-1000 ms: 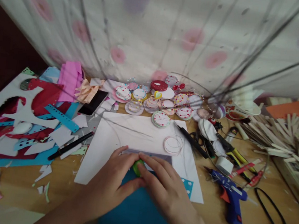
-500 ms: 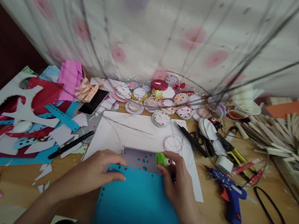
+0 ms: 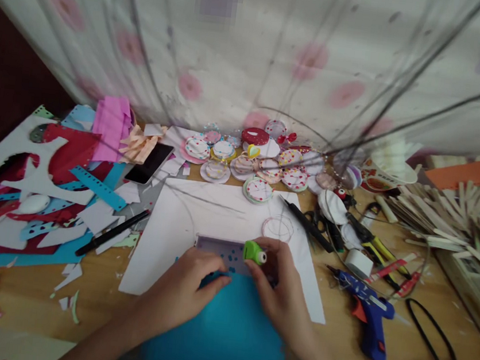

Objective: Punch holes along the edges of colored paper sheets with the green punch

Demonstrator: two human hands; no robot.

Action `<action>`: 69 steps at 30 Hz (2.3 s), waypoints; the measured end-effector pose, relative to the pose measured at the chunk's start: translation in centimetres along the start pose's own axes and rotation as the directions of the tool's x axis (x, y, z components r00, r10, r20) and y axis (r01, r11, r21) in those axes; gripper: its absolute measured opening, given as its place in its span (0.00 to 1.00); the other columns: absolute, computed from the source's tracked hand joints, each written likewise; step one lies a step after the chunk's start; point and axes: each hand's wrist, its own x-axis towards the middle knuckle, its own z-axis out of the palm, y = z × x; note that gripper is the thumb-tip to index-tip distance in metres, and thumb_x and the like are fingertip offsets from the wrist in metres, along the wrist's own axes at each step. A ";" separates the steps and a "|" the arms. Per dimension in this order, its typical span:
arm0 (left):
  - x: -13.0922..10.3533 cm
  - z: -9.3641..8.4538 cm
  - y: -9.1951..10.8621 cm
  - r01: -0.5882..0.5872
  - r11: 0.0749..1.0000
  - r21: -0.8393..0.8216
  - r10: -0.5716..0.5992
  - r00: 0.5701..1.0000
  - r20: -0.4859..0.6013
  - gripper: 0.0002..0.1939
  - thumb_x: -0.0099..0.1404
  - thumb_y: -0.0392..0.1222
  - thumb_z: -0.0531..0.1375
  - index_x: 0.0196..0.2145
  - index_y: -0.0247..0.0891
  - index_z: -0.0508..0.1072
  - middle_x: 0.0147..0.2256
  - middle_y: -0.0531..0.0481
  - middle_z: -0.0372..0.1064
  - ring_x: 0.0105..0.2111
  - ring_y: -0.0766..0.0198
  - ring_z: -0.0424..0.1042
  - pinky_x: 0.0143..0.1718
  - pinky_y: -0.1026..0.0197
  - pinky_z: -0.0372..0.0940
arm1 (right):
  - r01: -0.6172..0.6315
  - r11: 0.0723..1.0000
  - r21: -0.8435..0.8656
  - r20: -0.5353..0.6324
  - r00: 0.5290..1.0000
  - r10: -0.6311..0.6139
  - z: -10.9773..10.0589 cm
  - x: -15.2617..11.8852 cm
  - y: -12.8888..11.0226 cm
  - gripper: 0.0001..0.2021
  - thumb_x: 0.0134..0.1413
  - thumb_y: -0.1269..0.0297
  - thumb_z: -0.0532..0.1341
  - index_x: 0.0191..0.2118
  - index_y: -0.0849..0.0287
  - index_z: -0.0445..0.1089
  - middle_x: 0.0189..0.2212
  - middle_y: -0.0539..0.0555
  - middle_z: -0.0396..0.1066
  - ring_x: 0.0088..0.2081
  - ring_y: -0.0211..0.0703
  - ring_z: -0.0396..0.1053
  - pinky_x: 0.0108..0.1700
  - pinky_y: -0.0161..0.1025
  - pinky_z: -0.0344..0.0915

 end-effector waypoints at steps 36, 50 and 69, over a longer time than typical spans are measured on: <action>-0.4 0.4 1.0 -0.041 0.999 -0.006 0.040 0.998 -0.053 0.10 0.68 0.37 0.52 0.31 0.38 0.71 0.31 0.49 0.71 0.36 0.58 0.69 0.40 0.58 0.60 | 0.382 0.893 -0.237 0.668 0.732 -0.136 -4.5 3.7 -3.5 0.18 0.41 0.70 0.68 0.43 0.52 0.75 0.36 0.52 0.77 0.36 0.50 0.74 0.37 0.43 0.71; -0.4 0.4 1.0 -0.070 0.997 -0.030 0.068 0.996 -0.058 0.08 0.67 0.35 0.53 0.32 0.37 0.71 0.31 0.51 0.71 0.36 0.59 0.68 0.41 0.59 0.57 | 0.126 0.938 -0.322 0.756 0.630 0.175 -3.9 5.1 -5.0 0.16 0.40 0.65 0.71 0.39 0.60 0.74 0.33 0.52 0.73 0.36 0.46 0.70 0.37 0.37 0.64; -0.4 0.6 0.2 -0.097 0.995 -0.012 0.095 0.993 -0.072 0.09 0.67 0.35 0.53 0.33 0.37 0.72 0.33 0.50 0.72 0.37 0.58 0.68 0.42 0.55 0.57 | 0.201 0.878 -0.434 0.669 0.725 0.165 -2.6 4.3 -4.6 0.11 0.37 0.66 0.71 0.32 0.61 0.74 0.30 0.55 0.73 0.34 0.48 0.69 0.35 0.38 0.63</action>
